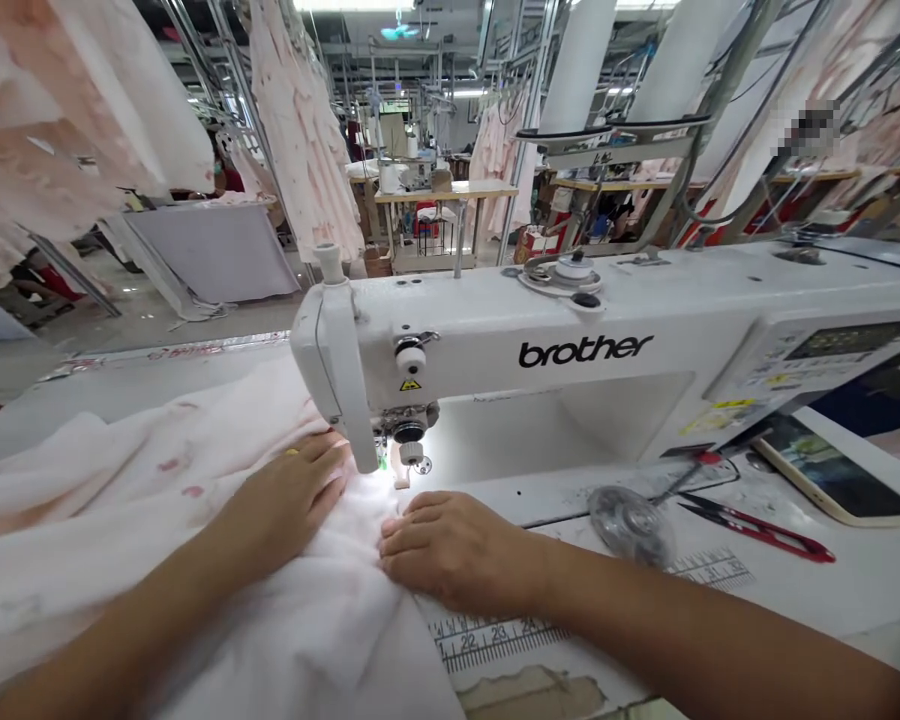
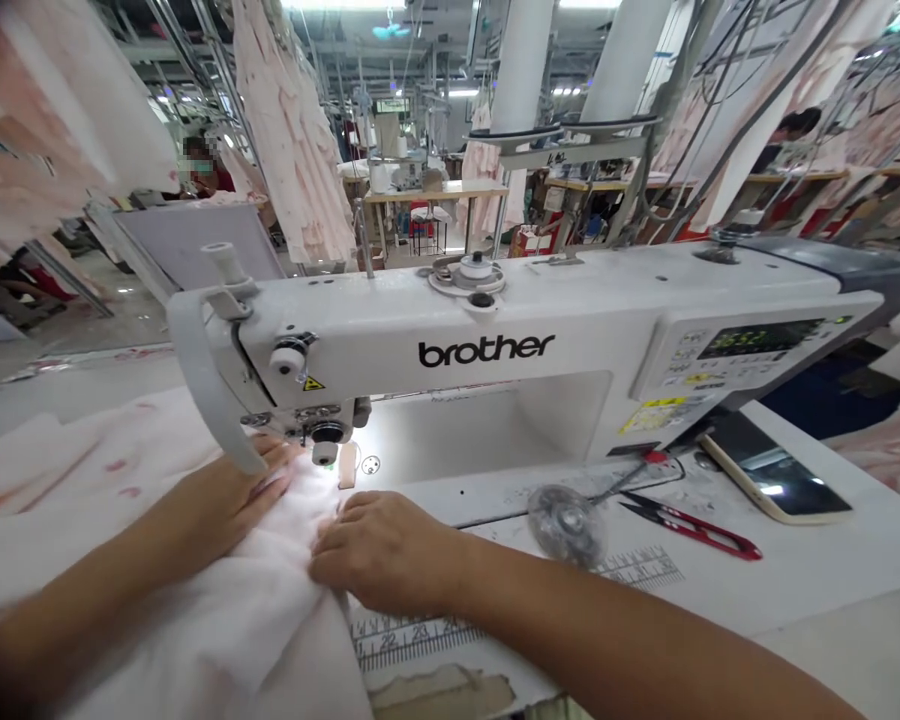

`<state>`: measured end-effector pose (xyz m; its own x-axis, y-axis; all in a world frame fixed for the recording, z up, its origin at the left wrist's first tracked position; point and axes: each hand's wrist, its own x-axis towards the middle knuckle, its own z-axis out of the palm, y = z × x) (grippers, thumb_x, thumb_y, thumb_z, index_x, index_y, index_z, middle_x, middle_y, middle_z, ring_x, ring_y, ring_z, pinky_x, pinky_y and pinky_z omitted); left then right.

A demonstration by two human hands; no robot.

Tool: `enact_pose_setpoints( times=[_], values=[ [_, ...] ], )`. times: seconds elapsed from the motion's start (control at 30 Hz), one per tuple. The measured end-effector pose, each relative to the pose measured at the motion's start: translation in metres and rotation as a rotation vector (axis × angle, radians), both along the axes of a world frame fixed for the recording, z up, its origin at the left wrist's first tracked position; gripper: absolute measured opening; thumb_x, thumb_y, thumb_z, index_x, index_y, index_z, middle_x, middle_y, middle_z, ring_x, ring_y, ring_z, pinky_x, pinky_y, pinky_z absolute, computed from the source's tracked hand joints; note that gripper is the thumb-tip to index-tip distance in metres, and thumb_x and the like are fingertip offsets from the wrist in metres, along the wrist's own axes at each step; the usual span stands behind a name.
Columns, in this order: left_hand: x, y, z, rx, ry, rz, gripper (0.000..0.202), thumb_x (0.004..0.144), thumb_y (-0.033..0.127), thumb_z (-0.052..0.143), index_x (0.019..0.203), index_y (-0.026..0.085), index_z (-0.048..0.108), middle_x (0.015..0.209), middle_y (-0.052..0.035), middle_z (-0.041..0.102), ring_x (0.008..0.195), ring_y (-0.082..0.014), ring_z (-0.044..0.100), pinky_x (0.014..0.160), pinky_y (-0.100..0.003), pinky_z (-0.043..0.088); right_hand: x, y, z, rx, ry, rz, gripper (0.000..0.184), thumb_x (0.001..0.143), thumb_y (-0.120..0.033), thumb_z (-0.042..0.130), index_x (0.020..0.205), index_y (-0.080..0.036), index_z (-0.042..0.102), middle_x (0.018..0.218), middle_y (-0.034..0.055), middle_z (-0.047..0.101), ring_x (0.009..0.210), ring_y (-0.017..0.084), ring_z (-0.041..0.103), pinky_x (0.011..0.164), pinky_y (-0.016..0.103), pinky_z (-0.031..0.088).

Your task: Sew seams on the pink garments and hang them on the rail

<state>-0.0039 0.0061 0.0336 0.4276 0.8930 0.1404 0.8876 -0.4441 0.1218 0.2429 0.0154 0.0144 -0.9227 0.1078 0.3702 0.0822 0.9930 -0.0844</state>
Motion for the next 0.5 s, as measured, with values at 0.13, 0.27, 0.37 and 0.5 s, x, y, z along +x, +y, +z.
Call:
enact_pose_setpoints(
  times=[0.13, 0.27, 0.37, 0.5],
  values=[
    [0.007, -0.022, 0.005, 0.061, 0.089, 0.261, 0.034, 0.092, 0.049, 0.042, 0.087, 0.020, 0.058, 0.093, -0.0109, 0.065, 0.092, -0.0312, 0.060, 0.077, -0.045, 0.046, 0.001, -0.001, 0.003, 0.132, 0.067, 0.005, 0.021, 0.100, -0.014, 0.047, 0.088, -0.016, 0.064, 0.093, 0.0035, 0.068, 0.093, 0.013, 0.058, 0.091, 0.029, 0.042],
    [0.013, -0.035, 0.003, -0.169, 0.073, 0.363, 0.039, 0.092, 0.050, 0.045, 0.064, 0.022, 0.043, 0.060, 0.0002, 0.055, 0.056, -0.0190, 0.052, 0.054, -0.032, 0.035, 0.002, -0.003, 0.008, 0.225, 0.173, -0.009, 0.019, 0.100, -0.015, 0.049, 0.093, -0.013, 0.066, 0.091, 0.0034, 0.068, 0.087, 0.015, 0.056, 0.082, 0.032, 0.041],
    [0.009, -0.037, 0.001, -0.215, -0.008, 0.392, 0.042, 0.093, 0.047, 0.043, 0.060, 0.022, 0.034, 0.054, 0.0030, 0.048, 0.053, -0.0156, 0.047, 0.052, -0.029, 0.031, 0.003, -0.004, 0.009, 0.234, 0.249, -0.030, 0.017, 0.099, -0.014, 0.050, 0.095, -0.012, 0.067, 0.089, 0.0023, 0.068, 0.081, 0.014, 0.054, 0.075, 0.032, 0.039],
    [0.003, -0.037, -0.003, -0.149, 0.021, 0.389, 0.039, 0.092, 0.044, 0.046, 0.062, 0.021, 0.037, 0.054, 0.0038, 0.048, 0.052, -0.0151, 0.046, 0.051, -0.029, 0.032, 0.002, -0.001, 0.007, 0.179, 0.186, 0.002, 0.020, 0.098, -0.014, 0.050, 0.088, -0.013, 0.067, 0.084, 0.0021, 0.068, 0.077, 0.015, 0.052, 0.071, 0.032, 0.038]
  ],
)
